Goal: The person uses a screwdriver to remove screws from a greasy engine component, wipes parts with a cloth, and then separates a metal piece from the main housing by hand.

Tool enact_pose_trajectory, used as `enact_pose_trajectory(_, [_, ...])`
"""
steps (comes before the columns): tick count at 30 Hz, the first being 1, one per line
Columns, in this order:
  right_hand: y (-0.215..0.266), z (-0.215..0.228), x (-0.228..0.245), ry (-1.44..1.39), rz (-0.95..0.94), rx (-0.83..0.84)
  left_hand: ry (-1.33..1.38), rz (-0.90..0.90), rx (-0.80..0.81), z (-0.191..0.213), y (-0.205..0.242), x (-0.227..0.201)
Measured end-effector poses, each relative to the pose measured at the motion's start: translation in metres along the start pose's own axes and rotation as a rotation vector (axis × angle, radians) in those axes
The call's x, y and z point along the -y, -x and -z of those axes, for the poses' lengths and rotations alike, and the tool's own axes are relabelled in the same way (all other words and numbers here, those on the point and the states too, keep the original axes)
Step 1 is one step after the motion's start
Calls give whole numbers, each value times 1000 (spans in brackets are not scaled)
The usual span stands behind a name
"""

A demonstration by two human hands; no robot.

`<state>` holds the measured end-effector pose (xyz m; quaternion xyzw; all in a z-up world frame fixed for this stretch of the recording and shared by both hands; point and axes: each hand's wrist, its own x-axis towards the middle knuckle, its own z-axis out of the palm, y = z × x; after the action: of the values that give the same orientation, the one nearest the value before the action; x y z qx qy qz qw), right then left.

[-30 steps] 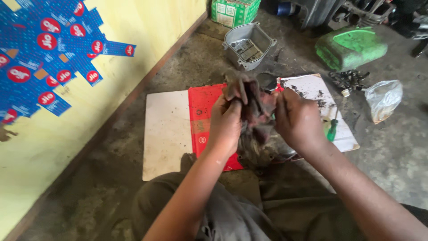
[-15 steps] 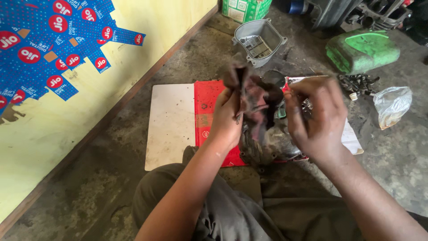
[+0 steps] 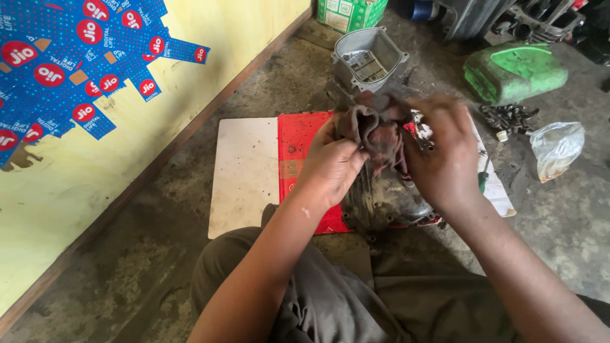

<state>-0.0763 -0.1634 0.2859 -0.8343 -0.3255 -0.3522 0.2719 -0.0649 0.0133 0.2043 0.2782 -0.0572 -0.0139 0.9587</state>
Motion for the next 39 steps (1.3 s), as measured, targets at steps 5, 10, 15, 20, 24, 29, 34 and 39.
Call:
enact_pose_trajectory(5, [-3, 21, 10, -104, 57, -23, 67, 23, 80, 15, -1, 2])
enact_pose_trajectory(10, [-10, 22, 12, -201, -60, 107, 17, 24, 41, -2, 7, -2])
enact_pose_trajectory(15, [-12, 21, 9, -211, -133, 163, -44, -25, 98, -4, 6, 2])
enact_pose_trajectory(20, [-3, 14, 2, -341, -472, 353, -284, -19, 136, -1, 8, 5])
enact_pose_trajectory(24, [-5, 13, -10, -617, -704, 396, -556, -150, 190, -12, 10, 1])
enact_pose_trajectory(29, [0, 3, -15, -668, -689, 348, -425, -54, 180, -11, 9, 5])
enact_pose_trajectory(34, [6, -4, -10, -435, -314, 194, -288, -101, 13, -19, 10, 10])
enact_pose_trajectory(39, [7, -7, -22, -325, -231, 505, -221, -138, -168, -34, 18, 17])
